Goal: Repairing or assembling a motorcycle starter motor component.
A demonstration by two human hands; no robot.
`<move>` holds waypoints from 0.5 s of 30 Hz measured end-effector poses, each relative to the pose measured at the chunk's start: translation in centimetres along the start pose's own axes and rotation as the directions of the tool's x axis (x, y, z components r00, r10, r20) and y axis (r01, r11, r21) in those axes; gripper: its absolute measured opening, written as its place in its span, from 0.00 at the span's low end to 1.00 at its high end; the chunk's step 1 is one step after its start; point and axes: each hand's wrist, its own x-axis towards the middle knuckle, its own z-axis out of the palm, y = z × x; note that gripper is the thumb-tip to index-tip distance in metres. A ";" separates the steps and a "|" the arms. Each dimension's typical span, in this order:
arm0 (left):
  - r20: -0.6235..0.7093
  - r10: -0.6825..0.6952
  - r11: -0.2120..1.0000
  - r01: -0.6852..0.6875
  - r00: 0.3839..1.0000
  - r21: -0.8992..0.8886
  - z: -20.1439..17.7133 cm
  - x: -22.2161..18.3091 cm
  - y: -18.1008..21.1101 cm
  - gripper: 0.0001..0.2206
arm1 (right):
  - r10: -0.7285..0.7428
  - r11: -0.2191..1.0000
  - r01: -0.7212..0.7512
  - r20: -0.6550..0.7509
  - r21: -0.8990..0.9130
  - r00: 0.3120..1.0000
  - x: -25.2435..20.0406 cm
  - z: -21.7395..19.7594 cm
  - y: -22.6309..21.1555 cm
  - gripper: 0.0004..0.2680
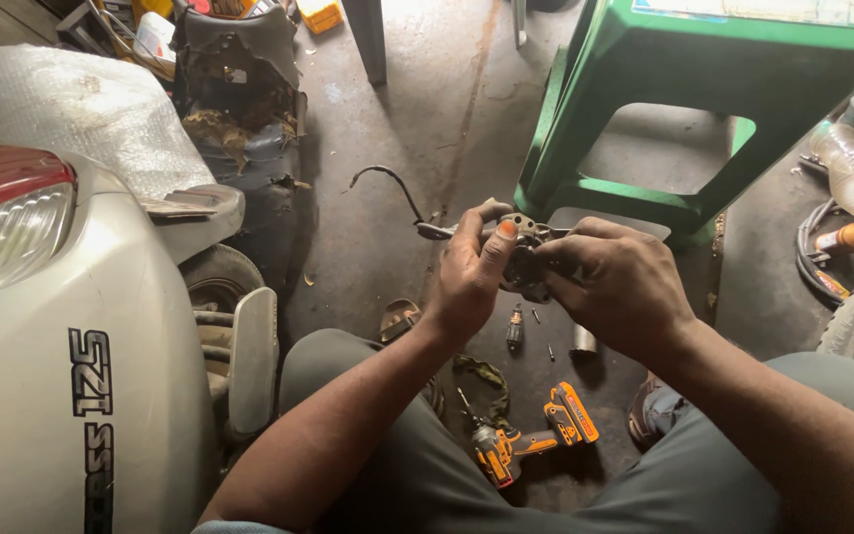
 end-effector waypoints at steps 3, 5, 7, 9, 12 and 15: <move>-0.027 0.009 0.998 -0.007 1.000 0.065 -0.1 0.1 -0.4 0.25 | 0.036 0.999 -0.037 0.044 0.032 0.998 0.2 0.0 -0.4 0.07; -0.020 -0.028 0.997 0.030 0.999 0.070 -0.2 0.1 0.3 0.25 | 0.027 0.999 -0.029 0.039 0.041 0.999 0.3 0.1 -0.4 0.07; -0.016 -0.068 0.995 0.069 0.998 0.075 -0.2 0.1 0.6 0.25 | 0.018 0.999 -0.019 0.037 0.049 0.999 0.3 0.2 -0.6 0.06; -0.035 -0.035 0.996 0.038 0.999 0.085 -0.1 0.2 0.4 0.25 | 0.026 0.998 -0.026 0.017 0.049 1.000 0.4 0.1 -0.7 0.07; -0.036 -0.085 0.994 0.087 0.996 0.070 0.1 0.1 1.2 0.25 | 0.042 0.997 -0.043 0.014 0.064 0.999 0.5 0.3 -1.1 0.07; -0.060 -0.044 0.992 0.051 0.997 0.112 0.2 0.2 0.7 0.24 | 0.060 0.987 -0.063 0.022 0.150 0.998 0.6 0.5 -1.2 0.07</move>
